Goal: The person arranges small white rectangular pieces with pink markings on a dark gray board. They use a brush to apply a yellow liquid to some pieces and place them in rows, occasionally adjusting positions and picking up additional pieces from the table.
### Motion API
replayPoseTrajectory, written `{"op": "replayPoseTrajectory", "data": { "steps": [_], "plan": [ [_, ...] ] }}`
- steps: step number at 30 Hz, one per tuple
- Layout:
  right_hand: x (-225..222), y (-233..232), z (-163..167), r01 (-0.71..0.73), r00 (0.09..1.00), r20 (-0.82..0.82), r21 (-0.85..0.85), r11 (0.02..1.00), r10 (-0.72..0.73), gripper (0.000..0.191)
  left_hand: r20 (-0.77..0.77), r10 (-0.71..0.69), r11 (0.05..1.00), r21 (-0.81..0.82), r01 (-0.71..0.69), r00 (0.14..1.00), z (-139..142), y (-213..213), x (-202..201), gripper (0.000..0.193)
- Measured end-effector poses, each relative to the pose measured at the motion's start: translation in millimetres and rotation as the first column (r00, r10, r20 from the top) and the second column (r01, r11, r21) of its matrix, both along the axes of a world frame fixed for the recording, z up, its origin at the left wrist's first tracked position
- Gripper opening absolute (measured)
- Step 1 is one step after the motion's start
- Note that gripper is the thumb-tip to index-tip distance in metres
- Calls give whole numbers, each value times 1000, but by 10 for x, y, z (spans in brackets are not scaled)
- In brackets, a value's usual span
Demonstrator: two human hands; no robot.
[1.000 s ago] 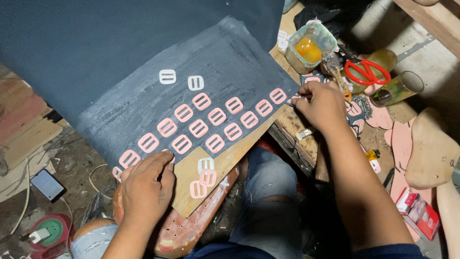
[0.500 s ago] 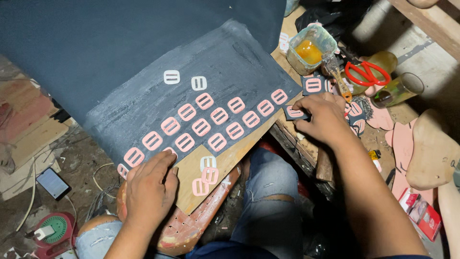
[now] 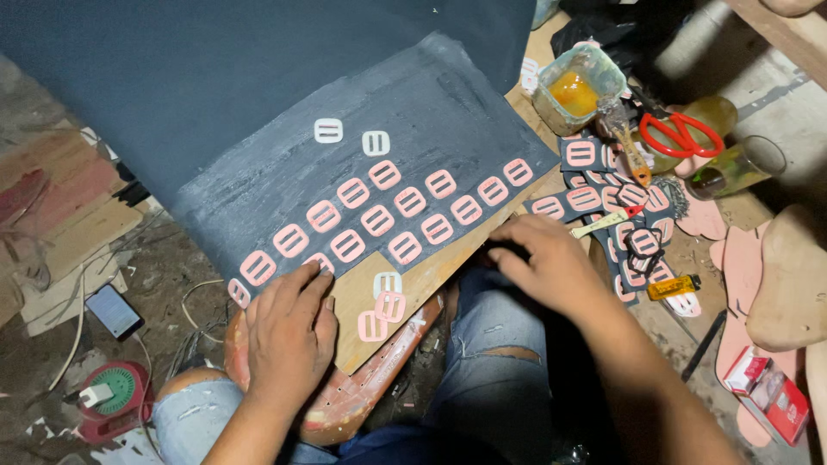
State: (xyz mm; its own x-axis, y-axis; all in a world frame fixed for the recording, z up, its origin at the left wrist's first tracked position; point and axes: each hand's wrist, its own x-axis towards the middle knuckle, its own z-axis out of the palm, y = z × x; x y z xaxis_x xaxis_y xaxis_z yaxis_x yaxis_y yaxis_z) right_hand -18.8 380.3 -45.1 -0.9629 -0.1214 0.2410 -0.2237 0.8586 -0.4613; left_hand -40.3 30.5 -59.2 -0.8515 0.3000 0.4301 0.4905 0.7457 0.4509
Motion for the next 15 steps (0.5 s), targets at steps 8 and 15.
{"op": "replayPoseTrajectory", "data": {
  "steps": [8,15],
  "plan": [
    [234,-1039,-24,-175,983,-64,-76,982,170,33,513,372,610,493,-620,774,-529,-323,-73,67],
    [192,-1321,-122,-129,989,-76,-66,990,124,37,701,-19,216,699,-682,713,-742,-436,-120,71]
  ]
}}
